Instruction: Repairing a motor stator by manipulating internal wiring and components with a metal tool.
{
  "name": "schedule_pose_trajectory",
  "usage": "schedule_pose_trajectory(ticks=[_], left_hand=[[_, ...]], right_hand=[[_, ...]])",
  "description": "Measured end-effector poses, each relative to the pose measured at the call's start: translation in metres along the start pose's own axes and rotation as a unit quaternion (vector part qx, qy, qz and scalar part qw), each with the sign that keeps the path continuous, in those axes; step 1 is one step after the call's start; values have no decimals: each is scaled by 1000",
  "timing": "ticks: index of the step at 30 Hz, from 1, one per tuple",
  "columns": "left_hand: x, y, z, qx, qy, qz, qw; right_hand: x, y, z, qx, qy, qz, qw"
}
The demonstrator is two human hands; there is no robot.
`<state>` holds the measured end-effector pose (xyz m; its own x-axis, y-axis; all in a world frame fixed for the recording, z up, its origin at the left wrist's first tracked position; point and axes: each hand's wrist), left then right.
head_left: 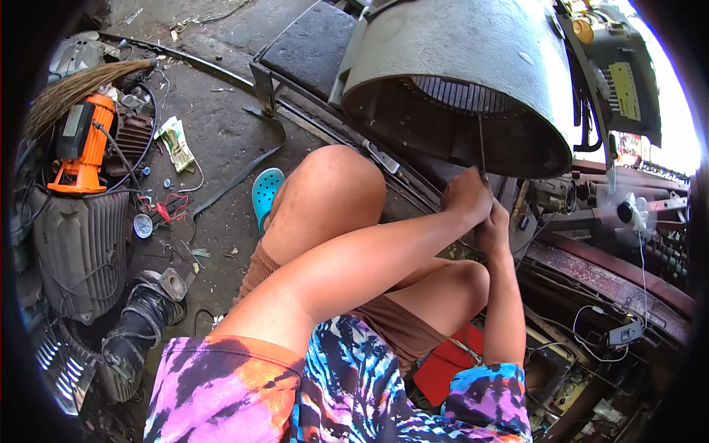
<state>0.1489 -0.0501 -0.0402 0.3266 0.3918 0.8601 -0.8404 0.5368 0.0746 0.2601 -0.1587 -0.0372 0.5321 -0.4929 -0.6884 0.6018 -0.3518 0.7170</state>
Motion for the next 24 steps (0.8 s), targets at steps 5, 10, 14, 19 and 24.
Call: schedule_pose_trajectory(ticks=[5,10,14,19,24], left_hand=[[1,-6,-1,2,-12,-41,999],[-14,-1,-3,2,-51,-88,995],[-22,10,7,-77,-89,-109,987],[-22,30,33,-162,-133,-85,974],[9,69,71,-143,-269,-219,927]], right_hand=[[13,4,-11,-55,-100,-136,984],[-27,1,23,-76,-246,-168,952],[-47,25,38,-93,-256,-139,952],[-41,46,56,-97,-162,-37,981],[-53,63,63,-102,-105,75,986]])
Point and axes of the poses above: each hand's wrist, its own z-axis away from the middle knuckle, its own y-axis out of the back of the hand, x = y × z, and after that the axes turned 9 degrees about x, right-handed
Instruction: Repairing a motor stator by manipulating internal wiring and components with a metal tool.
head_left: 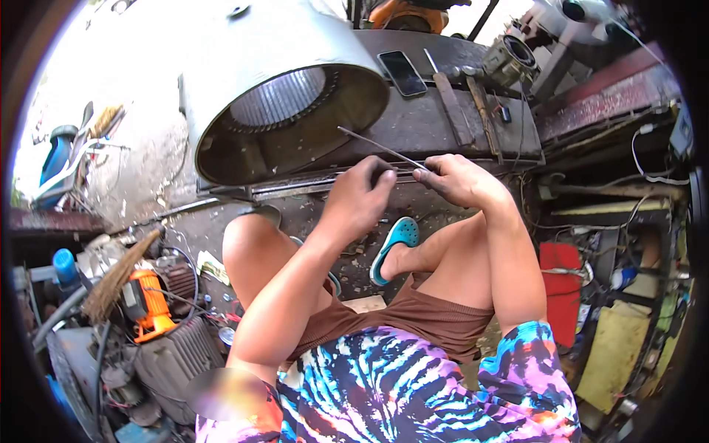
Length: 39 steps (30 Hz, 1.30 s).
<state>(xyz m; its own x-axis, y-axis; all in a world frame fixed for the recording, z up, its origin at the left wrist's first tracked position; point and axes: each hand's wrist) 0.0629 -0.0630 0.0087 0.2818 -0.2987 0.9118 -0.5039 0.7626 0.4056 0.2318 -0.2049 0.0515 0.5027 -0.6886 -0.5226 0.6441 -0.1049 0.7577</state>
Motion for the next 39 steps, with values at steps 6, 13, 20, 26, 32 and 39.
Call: schedule_pose_trajectory(ticks=[6,13,20,26,32,39], left_hand=[[52,64,10,90,-40,28,995],[131,187,-44,355,-132,31,925],[97,272,-182,287,-87,-144,943],[61,303,-266,267,31,-162,950],[39,288,-288,268,69,-112,955],[40,283,-286,271,78,-183,942]], right_hand=[[13,6,1,14,20,58,998],[4,4,1,2,64,63,996],[-10,8,1,-20,54,66,996],[-11,19,-5,-78,47,70,993],[-7,5,-17,-48,33,113,992],[-5,3,-18,-41,-23,120,992]])
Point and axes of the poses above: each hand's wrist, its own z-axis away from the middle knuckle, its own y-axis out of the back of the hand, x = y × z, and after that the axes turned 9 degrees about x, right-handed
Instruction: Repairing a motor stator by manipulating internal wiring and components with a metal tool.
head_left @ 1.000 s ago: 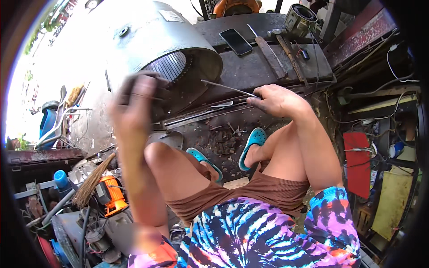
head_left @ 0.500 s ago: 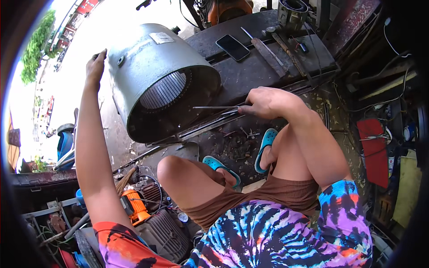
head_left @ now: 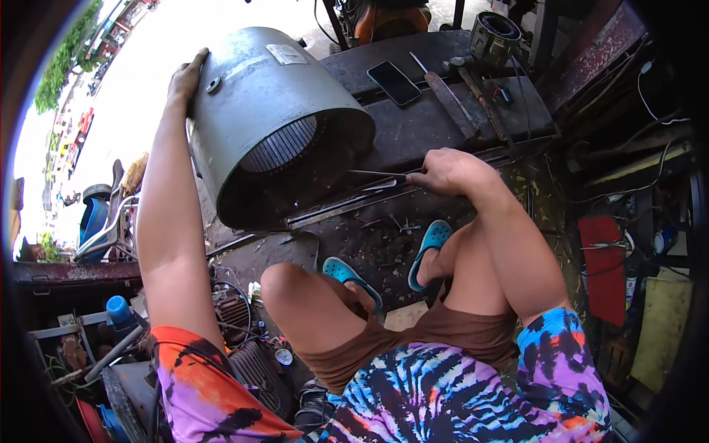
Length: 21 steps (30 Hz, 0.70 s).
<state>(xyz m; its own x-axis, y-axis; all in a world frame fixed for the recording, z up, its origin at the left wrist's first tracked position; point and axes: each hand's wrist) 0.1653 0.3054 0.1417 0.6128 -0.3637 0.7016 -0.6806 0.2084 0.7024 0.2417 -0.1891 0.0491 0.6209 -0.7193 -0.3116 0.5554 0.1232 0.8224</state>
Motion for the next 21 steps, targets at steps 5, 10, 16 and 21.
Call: schedule_pose_trajectory(ticks=[5,10,16,21], left_hand=[[-8,8,16,29,31,-37,998],[-25,32,37,97,65,-83,990],[-23,47,71,114,74,-95,986],[-28,37,68,112,63,-58,990]], right_hand=[[-4,-10,10,4,-28,11,1000],[-3,7,21,-12,-63,-18,998],[1,6,44,41,-46,-49,997],[57,9,82,93,-85,-140,982]])
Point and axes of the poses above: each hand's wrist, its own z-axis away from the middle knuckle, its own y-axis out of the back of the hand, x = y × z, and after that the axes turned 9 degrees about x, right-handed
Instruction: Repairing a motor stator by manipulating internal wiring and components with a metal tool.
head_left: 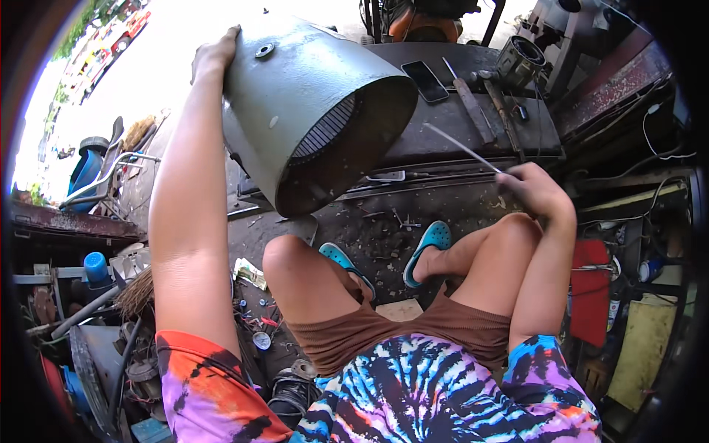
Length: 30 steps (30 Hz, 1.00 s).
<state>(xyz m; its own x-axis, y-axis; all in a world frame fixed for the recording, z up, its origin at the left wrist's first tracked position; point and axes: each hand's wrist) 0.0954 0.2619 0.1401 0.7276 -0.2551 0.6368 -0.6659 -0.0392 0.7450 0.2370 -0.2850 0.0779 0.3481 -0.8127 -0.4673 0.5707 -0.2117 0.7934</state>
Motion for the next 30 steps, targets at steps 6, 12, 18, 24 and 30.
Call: schedule_pose_trajectory(ticks=[6,12,18,24,30], left_hand=[[-3,8,23,175,-121,122,970],[-23,74,178,52,-182,305,934],[-45,67,263,78,-373,164,910],[-61,37,249,159,-404,102,895],[-51,36,242,165,-390,101,900]], right_hand=[[22,-10,-32,134,-40,-303,943],[-57,-29,-85,182,194,-304,915],[-142,-55,-116,301,358,-109,877],[-146,-76,-151,423,419,-108,796],[-147,-66,-176,478,516,-74,707]])
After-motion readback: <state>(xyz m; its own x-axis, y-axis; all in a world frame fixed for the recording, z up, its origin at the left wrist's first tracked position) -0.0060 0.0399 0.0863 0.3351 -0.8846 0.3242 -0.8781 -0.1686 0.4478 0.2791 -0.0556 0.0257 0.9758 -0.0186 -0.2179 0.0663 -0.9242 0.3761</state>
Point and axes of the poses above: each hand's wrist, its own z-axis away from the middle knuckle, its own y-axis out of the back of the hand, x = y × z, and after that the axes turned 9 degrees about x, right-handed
